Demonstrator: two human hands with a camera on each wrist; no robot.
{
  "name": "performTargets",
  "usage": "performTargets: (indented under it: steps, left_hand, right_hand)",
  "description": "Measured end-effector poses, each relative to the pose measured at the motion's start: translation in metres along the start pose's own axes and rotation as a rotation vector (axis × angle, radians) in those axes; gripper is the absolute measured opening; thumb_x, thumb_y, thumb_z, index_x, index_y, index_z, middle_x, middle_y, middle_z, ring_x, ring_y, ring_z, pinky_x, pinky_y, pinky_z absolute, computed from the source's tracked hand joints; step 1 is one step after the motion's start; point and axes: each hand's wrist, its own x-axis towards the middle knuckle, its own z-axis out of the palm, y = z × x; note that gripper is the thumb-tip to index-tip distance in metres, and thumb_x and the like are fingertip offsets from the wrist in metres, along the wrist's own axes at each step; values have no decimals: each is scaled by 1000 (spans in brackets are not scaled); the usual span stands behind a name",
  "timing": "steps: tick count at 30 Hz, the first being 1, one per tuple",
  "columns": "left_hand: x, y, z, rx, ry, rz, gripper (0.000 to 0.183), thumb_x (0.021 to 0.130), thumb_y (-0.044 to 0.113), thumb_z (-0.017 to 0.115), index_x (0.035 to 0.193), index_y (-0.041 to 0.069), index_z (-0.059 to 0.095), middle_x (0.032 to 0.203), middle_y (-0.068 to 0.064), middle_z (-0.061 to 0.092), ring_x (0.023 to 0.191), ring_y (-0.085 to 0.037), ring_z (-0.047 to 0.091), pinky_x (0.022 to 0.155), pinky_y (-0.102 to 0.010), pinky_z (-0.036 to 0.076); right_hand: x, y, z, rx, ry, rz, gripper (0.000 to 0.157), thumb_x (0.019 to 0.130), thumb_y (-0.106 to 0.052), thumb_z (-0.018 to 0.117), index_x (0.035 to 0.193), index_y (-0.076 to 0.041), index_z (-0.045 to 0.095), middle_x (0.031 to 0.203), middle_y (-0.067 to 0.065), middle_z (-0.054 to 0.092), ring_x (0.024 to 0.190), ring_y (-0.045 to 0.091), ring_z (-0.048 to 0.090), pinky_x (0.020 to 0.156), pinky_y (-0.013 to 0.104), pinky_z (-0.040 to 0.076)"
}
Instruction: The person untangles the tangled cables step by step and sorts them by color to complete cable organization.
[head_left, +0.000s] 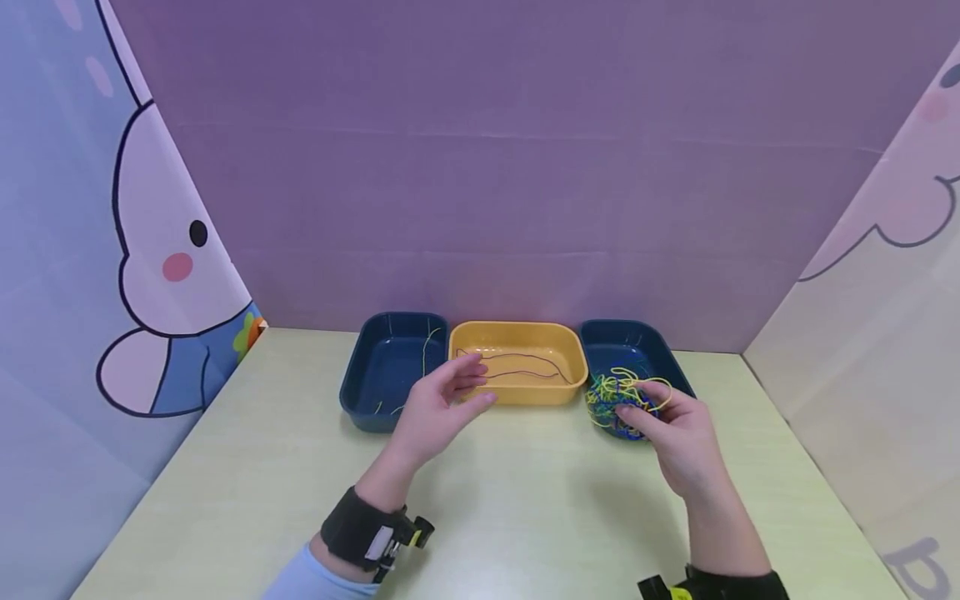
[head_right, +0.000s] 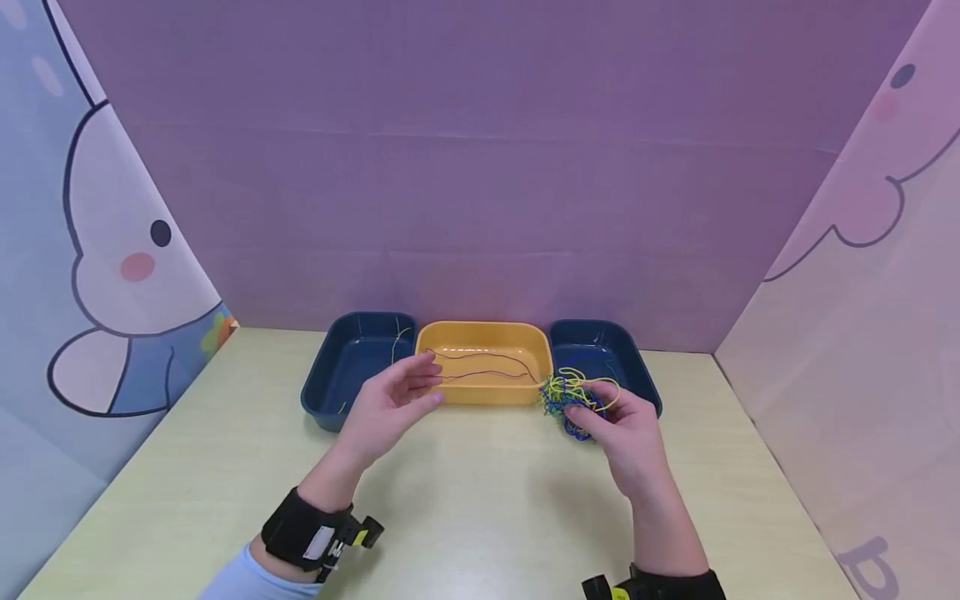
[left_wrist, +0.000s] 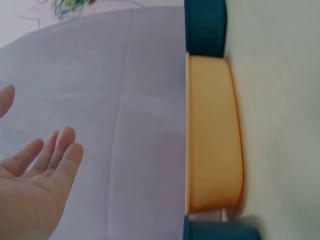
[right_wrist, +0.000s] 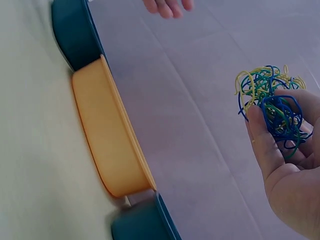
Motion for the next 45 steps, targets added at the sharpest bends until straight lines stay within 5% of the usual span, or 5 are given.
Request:
performTargets:
  steps: [5, 12, 16, 30, 45]
  left_hand:
    - [-2, 7, 16, -2, -41, -2, 47, 84, 2, 71, 127, -6, 53, 115, -17, 61, 106, -33, 56, 94, -53, 45]
    - [-4, -25, 37, 30, -93, -57, 41, 85, 13, 74, 123, 5, 60, 108, -6, 65, 98, -18, 60, 90, -42, 50]
    - [-5, -29, 43, 53, -112, -60, 31, 86, 19, 73, 115, 9, 66, 100, 1, 68, 89, -10, 62, 83, -36, 53]
    - [-8, -25, 49, 139, -138, -86, 9, 92, 27, 67, 96, 20, 71, 87, 11, 67, 80, -9, 59, 69, -33, 54]
    - [-9, -22, 41, 193, -121, -73, 11, 94, 27, 64, 96, 18, 70, 86, 12, 66, 80, -10, 58, 71, -33, 53]
  right_hand:
    - [-3, 1, 11, -33, -5, 30, 25, 85, 6, 67, 110, 8, 62, 106, 10, 64, 98, 28, 61, 80, 31, 55]
    - [-6, 6, 30, -12, -54, 60, 27, 86, 3, 68, 111, 6, 62, 105, 13, 65, 93, 33, 63, 75, 35, 57]
    - [-7, 8, 38, 0, -98, 64, 26, 86, 2, 68, 111, 5, 62, 105, 14, 65, 91, 35, 63, 77, 36, 56]
    - [-9, 12, 48, -9, -138, 107, 28, 86, 0, 69, 113, 4, 63, 106, 16, 64, 90, 34, 62, 77, 36, 56]
    - [-9, 13, 46, -25, -117, 101, 25, 85, 0, 70, 109, 4, 64, 103, 17, 65, 88, 36, 63, 75, 37, 57]
